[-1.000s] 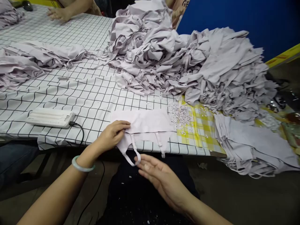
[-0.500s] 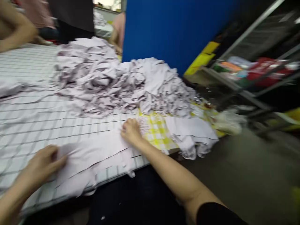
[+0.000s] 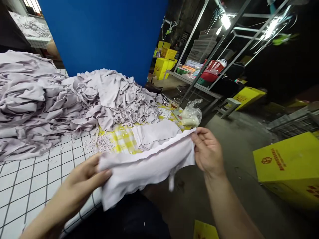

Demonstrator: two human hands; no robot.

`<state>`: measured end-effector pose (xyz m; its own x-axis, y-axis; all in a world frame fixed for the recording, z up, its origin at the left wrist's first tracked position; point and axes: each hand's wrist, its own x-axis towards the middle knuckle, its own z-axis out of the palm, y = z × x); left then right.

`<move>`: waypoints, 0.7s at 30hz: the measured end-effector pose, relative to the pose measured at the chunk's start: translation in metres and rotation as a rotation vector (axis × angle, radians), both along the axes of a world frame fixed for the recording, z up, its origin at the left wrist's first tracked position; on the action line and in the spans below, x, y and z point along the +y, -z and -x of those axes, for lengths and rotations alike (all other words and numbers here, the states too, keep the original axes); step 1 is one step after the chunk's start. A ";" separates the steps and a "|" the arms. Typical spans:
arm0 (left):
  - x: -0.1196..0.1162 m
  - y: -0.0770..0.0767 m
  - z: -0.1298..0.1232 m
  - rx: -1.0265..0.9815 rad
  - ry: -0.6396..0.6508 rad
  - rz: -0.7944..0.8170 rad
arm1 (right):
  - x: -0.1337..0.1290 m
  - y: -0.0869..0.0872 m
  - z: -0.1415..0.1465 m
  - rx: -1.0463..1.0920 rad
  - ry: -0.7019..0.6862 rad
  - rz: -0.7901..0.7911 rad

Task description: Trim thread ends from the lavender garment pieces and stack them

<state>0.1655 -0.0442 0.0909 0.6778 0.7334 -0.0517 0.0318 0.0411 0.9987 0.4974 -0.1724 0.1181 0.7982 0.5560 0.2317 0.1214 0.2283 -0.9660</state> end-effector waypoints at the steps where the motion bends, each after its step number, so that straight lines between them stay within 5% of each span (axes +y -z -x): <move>1: 0.002 0.001 -0.034 -0.047 0.056 0.104 | -0.005 0.004 -0.025 -0.050 0.060 -0.001; 4: 0.018 0.009 -0.128 -0.137 0.126 0.323 | -0.001 0.027 -0.091 -0.131 0.108 0.062; 8: 0.055 0.033 -0.200 0.009 -0.058 0.265 | 0.044 0.067 -0.156 -0.204 -0.023 0.252; 13: 0.087 0.067 -0.218 0.174 -0.231 0.154 | 0.100 0.111 -0.190 -0.250 -0.167 0.416; 17: 0.090 0.074 -0.212 0.239 -0.267 0.059 | 0.110 0.120 -0.200 -0.349 -0.173 0.503; 19: 0.088 0.074 -0.213 0.287 -0.327 -0.177 | 0.108 0.118 -0.199 -0.409 -0.136 0.527; 21: 0.083 0.077 -0.216 0.355 -0.311 -0.588 | 0.107 0.117 -0.191 -0.527 -0.105 0.541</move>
<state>0.3810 0.0385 0.0143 0.4507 0.8624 0.2307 0.4299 -0.4362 0.7905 0.6883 -0.0659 0.0010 0.5941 0.7674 0.2410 0.6014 -0.2247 -0.7667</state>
